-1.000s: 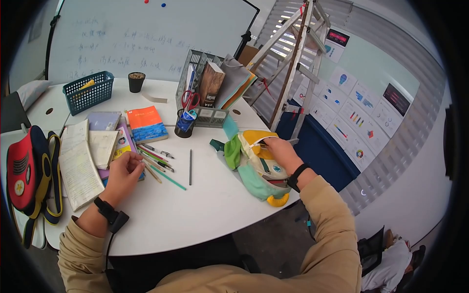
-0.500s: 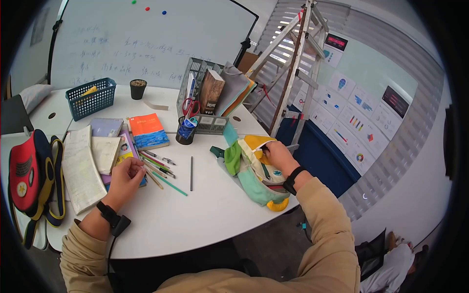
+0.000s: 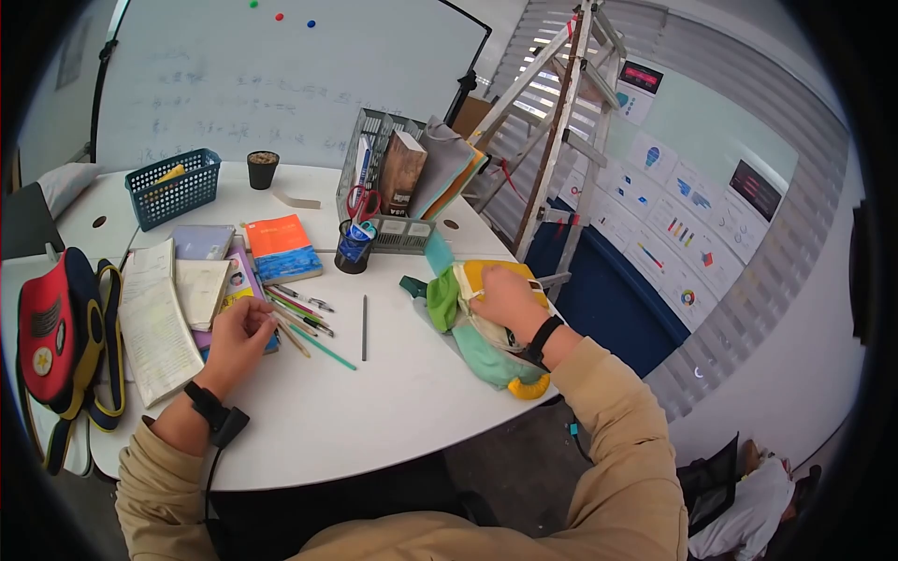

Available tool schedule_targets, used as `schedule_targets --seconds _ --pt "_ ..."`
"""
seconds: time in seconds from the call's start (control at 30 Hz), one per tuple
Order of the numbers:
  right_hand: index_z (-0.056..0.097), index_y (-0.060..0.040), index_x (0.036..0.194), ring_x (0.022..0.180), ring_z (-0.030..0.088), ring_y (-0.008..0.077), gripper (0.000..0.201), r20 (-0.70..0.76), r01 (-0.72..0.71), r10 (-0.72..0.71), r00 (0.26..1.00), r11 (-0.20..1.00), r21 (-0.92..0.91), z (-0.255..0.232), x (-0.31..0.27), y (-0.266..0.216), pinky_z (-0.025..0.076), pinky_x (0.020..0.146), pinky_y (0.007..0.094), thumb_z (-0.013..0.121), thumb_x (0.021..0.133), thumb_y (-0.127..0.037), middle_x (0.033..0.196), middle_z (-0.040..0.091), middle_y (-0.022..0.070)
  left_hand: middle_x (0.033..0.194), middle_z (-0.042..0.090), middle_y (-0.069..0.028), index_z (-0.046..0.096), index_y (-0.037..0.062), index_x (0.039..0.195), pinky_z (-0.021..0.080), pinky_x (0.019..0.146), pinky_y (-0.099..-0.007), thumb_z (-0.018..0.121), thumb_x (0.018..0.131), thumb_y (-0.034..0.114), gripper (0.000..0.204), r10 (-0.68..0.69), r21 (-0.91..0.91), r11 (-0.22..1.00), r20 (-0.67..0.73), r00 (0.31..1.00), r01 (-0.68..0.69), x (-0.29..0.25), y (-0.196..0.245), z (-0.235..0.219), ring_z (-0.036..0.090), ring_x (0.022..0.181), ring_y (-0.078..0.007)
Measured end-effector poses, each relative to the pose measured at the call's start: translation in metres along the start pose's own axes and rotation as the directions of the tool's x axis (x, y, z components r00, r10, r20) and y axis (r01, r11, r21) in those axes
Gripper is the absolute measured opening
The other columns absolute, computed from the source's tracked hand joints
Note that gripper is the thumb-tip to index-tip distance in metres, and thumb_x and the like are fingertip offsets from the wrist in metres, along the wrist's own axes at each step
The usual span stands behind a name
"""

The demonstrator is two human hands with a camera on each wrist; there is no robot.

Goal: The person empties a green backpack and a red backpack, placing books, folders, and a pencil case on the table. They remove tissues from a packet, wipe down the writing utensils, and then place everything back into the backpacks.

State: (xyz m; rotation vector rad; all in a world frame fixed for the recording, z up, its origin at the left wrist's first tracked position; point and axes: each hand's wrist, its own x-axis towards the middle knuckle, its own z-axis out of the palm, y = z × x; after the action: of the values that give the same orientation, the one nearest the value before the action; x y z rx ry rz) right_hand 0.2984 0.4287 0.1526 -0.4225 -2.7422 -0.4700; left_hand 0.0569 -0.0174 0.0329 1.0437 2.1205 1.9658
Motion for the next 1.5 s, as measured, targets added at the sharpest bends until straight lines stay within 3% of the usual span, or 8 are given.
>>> schedule_targets --seconds 0.23,0.47,0.63,0.83,1.03,1.1,1.33,1.5 --pt "0.082 -0.0028 0.090 0.086 0.079 0.0430 0.026 0.034 -0.162 0.165 0.986 0.984 -0.079 0.002 0.007 -0.011 0.064 0.082 0.0538 0.077 0.087 -0.028 0.093 0.081 0.0213 0.091 0.073 -0.0020 0.072 -0.0037 0.115 0.055 0.070 -0.0228 0.078 0.103 0.003 0.015 0.045 0.016 0.999 -0.015 0.999 -0.045 0.000 0.000 0.000 0.066 0.078 -0.0050" --pt "0.081 -0.0033 0.088 0.083 0.078 0.0414 0.020 0.105 -0.175 0.153 0.983 0.952 0.250 -0.015 0.007 0.008 0.062 0.077 0.0520 0.078 0.088 -0.023 0.086 0.079 0.0227 0.091 0.072 -0.0010 0.072 -0.0035 0.116 0.055 0.070 -0.0224 0.078 0.103 0.002 0.015 0.022 -0.009 1.000 0.017 1.000 -0.022 -0.001 0.004 0.001 0.066 0.078 -0.0042" --pt "0.077 0.0030 0.086 0.070 0.077 0.0323 0.024 -0.030 -0.190 0.217 0.976 0.906 0.377 -0.005 0.006 0.014 0.062 0.072 0.0428 0.079 0.090 -0.020 0.077 0.076 0.0202 0.092 0.072 -0.0006 0.072 -0.0036 0.117 0.055 0.071 -0.0220 0.078 0.104 0.003 0.016 0.019 -0.017 1.000 0.012 1.000 -0.019 -0.001 0.003 -0.001 0.066 0.078 -0.0038" --pt "0.074 0.0030 0.090 0.075 0.078 0.0275 0.027 0.319 -0.461 0.338 0.886 0.562 0.687 -0.020 0.001 0.034 0.062 0.068 0.0428 0.078 0.095 -0.024 0.078 0.078 0.0139 0.092 0.071 -0.0002 0.072 -0.0032 0.117 0.055 0.071 -0.0218 0.079 0.104 0.003 0.017 0.025 0.006 1.000 0.007 1.000 -0.025 0.002 -0.004 0.000 0.065 0.078 -0.0038" --pt "0.074 -0.0018 0.089 0.075 0.073 0.0208 0.026 0.415 -0.511 0.302 0.858 0.588 0.627 -0.019 -0.001 0.046 0.060 0.067 0.0383 0.074 0.099 -0.026 0.084 0.078 0.0102 0.091 0.071 -0.0001 0.071 -0.0029 0.118 0.056 0.070 -0.0224 0.078 0.104 0.004 0.017 0.030 0.019 0.999 0.026 0.999 -0.031 0.003 0.007 0.009 0.066 0.078 -0.0044" --pt "0.074 -0.0016 0.089 0.076 0.071 0.0200 0.026 0.307 -0.361 0.212 0.928 0.718 0.595 -0.011 -0.004 0.050 0.057 0.069 0.0360 0.073 0.100 -0.026 0.085 0.077 0.0095 0.093 0.074 -0.0026 0.071 -0.0023 0.120 0.058 0.071 -0.0242 0.078 0.104 0.005 0.019 0.023 0.016 1.000 0.069 0.997 -0.025 0.004 0.006 0.018 0.069 0.078 -0.0064" --pt "0.071 -0.0002 0.089 0.074 0.063 0.0153 0.021 0.250 -0.224 0.041 0.968 0.597 0.770 -0.026 -0.015 0.029 0.052 0.070 0.0340 0.071 0.101 -0.018 0.079 0.070 0.0058 0.103 0.079 -0.0082 0.071 -0.0034 0.126 0.065 0.075 -0.0293 0.076 0.110 0.018 0.027 -0.047 0.024 0.999 0.441 0.896 0.041 0.013 0.079 0.141 0.077 0.083 -0.0140" --pt "0.068 -0.0010 0.090 0.073 0.061 0.0133 0.023 0.267 -0.199 -0.020 0.964 0.611 0.766 -0.065 -0.029 -0.002 0.051 0.069 0.0337 0.069 0.104 -0.019 0.078 0.068 0.0043 0.117 0.077 -0.0105 0.071 -0.0023 0.131 0.068 0.086 -0.0349 0.072 0.114 0.035 0.041 -0.261 -0.281 0.816 0.600 0.756 0.505 0.042 0.103 0.260 0.076 0.103 -0.0170"
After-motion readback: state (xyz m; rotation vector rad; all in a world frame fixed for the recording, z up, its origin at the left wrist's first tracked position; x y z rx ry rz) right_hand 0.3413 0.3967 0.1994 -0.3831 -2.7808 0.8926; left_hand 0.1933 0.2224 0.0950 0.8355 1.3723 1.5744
